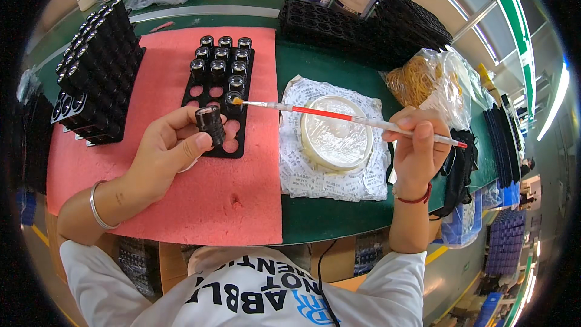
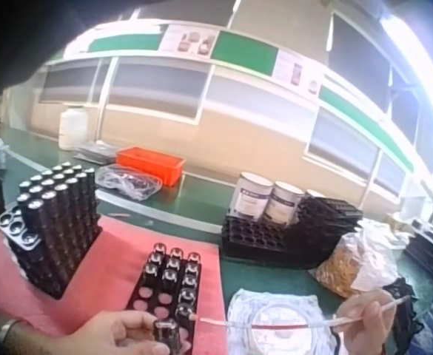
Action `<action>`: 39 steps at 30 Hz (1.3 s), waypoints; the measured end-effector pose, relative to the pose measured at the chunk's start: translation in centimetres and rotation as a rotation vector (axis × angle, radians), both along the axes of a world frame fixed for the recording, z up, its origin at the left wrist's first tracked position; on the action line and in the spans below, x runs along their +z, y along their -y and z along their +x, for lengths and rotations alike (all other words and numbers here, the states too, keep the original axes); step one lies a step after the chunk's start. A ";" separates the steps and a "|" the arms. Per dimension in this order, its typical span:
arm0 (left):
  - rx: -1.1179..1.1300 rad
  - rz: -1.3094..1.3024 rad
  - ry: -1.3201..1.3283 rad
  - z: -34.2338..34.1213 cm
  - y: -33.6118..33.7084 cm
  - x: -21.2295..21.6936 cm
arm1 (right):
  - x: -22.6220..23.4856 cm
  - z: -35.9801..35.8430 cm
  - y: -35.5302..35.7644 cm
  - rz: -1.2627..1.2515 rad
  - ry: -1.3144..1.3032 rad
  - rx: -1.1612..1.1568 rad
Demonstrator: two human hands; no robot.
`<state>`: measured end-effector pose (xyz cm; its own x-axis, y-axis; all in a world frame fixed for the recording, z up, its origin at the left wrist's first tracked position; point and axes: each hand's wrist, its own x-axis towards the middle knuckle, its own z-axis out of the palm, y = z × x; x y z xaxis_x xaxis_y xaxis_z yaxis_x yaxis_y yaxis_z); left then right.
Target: Applying glue or coating to small light fixture components using a brush on an assembly line.
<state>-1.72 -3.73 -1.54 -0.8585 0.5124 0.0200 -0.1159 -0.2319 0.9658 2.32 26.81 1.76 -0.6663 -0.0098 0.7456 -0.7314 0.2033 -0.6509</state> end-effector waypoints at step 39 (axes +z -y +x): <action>-0.007 -0.061 0.000 0.0 0.2 0.9 | 0.9 0.1 -0.2 0.039 -0.090 0.036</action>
<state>-1.71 -3.92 -0.68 -0.8548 0.5189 -0.0112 -0.1171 -0.1719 0.9781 2.46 26.96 2.66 -0.5956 -0.0624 0.8009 -0.7937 0.1996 -0.5747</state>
